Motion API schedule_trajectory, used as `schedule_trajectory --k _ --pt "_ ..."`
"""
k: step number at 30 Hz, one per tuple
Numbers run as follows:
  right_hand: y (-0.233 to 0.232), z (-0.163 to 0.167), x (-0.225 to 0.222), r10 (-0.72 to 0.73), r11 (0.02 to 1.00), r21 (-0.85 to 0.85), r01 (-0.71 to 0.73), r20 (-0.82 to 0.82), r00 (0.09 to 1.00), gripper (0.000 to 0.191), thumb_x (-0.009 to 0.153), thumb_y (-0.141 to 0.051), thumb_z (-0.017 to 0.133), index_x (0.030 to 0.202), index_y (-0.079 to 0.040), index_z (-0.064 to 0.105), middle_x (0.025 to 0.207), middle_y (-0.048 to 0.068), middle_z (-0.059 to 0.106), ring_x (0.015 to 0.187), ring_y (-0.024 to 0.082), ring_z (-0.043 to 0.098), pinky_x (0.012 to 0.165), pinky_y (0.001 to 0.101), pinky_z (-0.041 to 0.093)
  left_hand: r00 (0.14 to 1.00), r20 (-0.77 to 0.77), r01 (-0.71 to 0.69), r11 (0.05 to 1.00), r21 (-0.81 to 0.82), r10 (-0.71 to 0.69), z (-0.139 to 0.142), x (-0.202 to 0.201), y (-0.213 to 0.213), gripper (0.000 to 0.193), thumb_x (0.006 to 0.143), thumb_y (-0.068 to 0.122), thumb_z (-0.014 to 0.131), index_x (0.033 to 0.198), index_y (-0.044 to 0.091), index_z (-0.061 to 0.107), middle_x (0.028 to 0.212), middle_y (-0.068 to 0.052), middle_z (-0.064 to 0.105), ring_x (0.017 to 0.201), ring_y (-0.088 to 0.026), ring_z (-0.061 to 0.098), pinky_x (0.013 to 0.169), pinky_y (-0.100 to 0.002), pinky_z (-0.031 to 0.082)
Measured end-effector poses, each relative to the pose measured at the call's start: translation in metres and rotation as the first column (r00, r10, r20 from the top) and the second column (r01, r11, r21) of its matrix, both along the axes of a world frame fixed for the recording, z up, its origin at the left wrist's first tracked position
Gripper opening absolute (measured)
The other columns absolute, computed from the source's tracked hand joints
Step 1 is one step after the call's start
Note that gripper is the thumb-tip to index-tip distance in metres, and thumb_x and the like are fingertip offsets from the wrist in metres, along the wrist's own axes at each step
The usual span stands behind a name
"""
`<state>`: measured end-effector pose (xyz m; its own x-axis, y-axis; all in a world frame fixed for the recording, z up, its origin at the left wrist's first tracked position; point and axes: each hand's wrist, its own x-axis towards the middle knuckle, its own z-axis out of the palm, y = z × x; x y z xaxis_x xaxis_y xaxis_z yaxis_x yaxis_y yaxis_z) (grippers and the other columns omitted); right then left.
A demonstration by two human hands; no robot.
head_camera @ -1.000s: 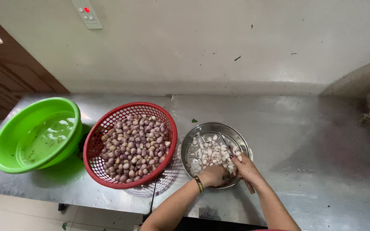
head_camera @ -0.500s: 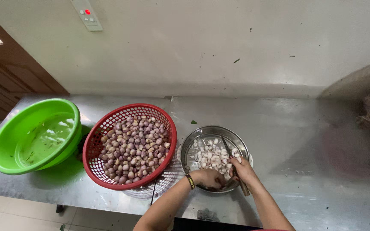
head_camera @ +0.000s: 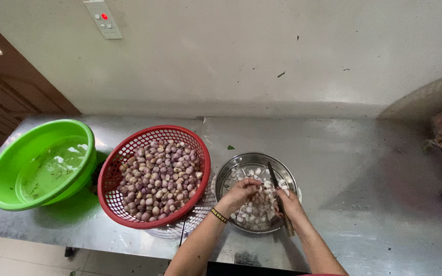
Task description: The person peels and trims shallots at a stainless steel table. They take unpeeled shallots from a red basket, use a small knife to cut off the root ends and remove the outer skins, and place the peeled shallots into a metal tray, occasionally dipping fingers into a green basin of water.
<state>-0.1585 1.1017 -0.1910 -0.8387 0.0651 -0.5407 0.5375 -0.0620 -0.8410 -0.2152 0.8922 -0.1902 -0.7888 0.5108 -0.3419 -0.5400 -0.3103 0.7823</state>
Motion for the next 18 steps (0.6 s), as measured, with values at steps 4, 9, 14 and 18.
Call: schedule_trajectory --k 4,9,14,18 --pt "-0.010 -0.002 0.006 0.024 0.974 -0.222 -0.033 -0.043 0.999 0.037 0.106 -0.034 0.045 0.095 -0.001 0.060 0.053 0.004 0.051 0.042 0.015 0.047 0.041 0.0302 0.036 0.983 0.146 -0.143 0.962 0.232 0.111 0.002 0.005 0.006 0.019 0.103 0.004 0.062 0.122 0.006 0.062 0.107 -0.003 0.069 0.093 -0.016 0.068 0.080 -0.030 0.057" --pt "-0.021 -0.002 0.013 0.114 0.985 -0.120 -0.125 -0.097 0.989 0.042 0.105 -0.035 0.042 0.094 -0.001 0.064 0.051 0.004 0.051 0.040 0.015 0.048 0.039 0.0296 0.035 0.968 0.120 -0.246 0.933 0.264 0.221 0.003 0.012 0.018 0.026 0.099 0.003 0.062 0.125 0.008 0.060 0.109 -0.007 0.071 0.099 -0.020 0.070 0.087 -0.036 0.059" --pt "-0.024 0.001 0.015 0.103 0.994 0.041 -0.098 -0.139 0.985 0.027 0.103 -0.032 0.048 0.098 -0.008 0.059 0.051 0.005 0.052 0.040 0.015 0.046 0.039 0.0314 0.034 0.961 0.189 -0.254 0.918 0.304 0.203 0.008 0.016 0.020 0.033 0.100 0.007 0.061 0.133 0.006 0.063 0.116 -0.008 0.072 0.099 -0.020 0.070 0.087 -0.035 0.058" --pt "-0.025 -0.004 0.018 0.173 0.982 0.134 -0.136 -0.320 0.931 0.024 0.103 -0.027 0.052 0.103 -0.006 0.062 0.056 0.001 0.054 0.046 0.010 0.051 0.044 0.0284 0.040 0.959 0.178 -0.266 0.915 0.303 0.220 0.011 0.019 0.020 0.034 0.100 0.006 0.062 0.134 0.003 0.063 0.117 -0.009 0.072 0.098 -0.019 0.069 0.089 -0.034 0.059"
